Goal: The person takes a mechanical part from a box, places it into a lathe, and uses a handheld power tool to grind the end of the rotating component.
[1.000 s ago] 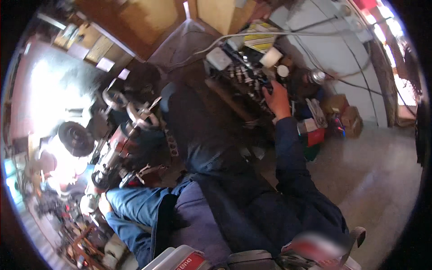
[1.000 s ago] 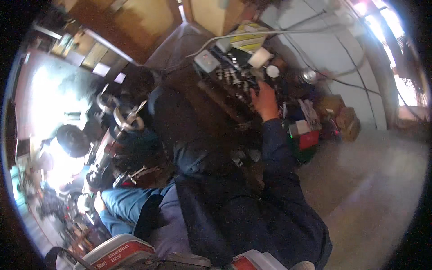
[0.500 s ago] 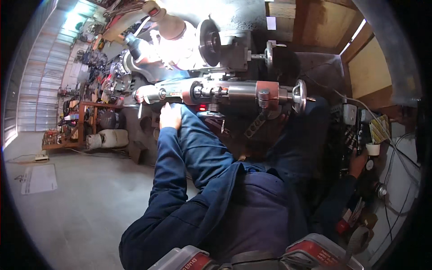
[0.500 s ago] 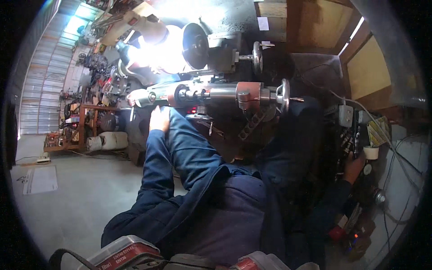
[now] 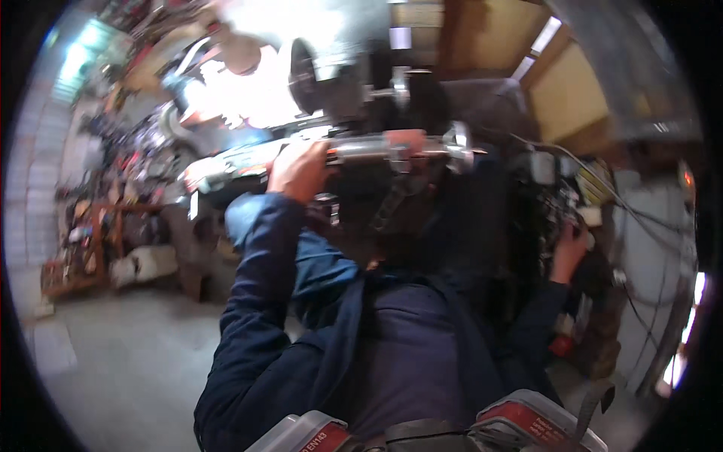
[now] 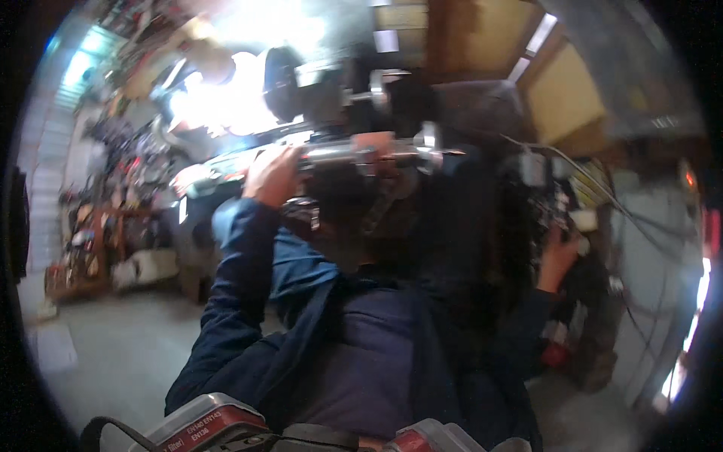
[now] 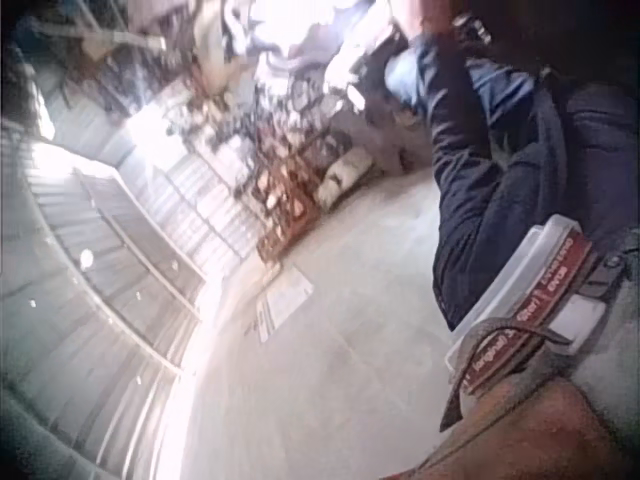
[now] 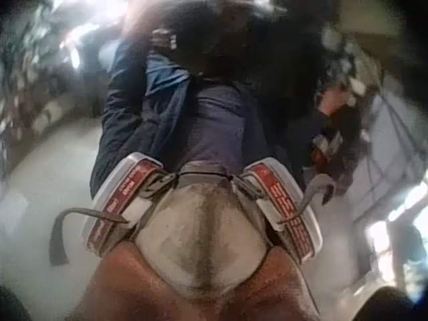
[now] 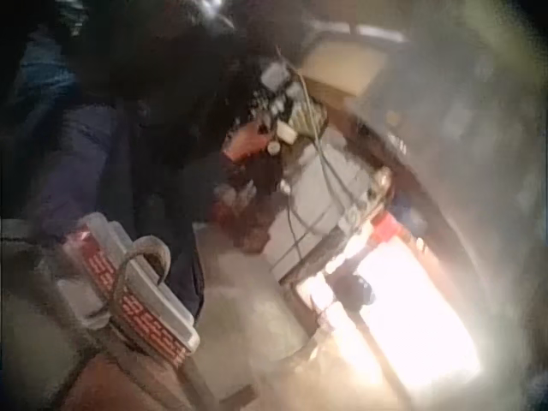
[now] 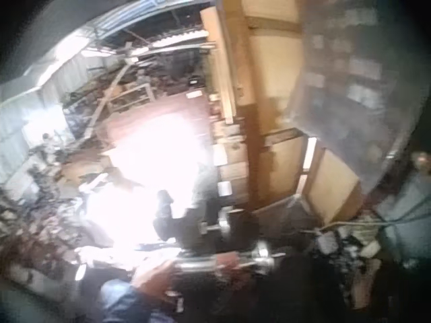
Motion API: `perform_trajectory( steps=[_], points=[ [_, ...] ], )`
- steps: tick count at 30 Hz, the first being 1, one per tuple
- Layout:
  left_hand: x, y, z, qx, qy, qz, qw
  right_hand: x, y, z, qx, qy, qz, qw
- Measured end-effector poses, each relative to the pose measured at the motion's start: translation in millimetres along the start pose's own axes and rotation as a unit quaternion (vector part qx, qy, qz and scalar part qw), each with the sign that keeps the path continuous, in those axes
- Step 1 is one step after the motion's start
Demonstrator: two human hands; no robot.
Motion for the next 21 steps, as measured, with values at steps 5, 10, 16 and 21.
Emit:
perform_trajectory(
  steps=[5,10,16,21],
  points=[
    [-18,-14,-8,-0.054,0.002,0.073,0.996,-48,-27,-119,0.589,-0.243,-0.140,0.758],
    [-12,5,-2,-0.022,-0.035,0.087,0.995,-58,-38,-171,0.678,-0.278,-0.270,0.625],
    [-23,5,-6,-0.099,0.000,0.219,0.971,-69,-57,-206,0.652,-0.274,-0.346,0.616],
    [-61,-9,9,-0.653,0.161,0.346,0.654,-75,-85,-225,0.610,-0.264,-0.403,0.629]
  ],
)
Point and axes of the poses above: each hand's wrist, its own x-axis towards the middle knuckle, its own y-axis out of the back of the hand, z = x × y, the point moved 3 cm from there along x, towards the middle knuckle, and after that the axes turned 15 degrees about x, right-handed, at the moved point
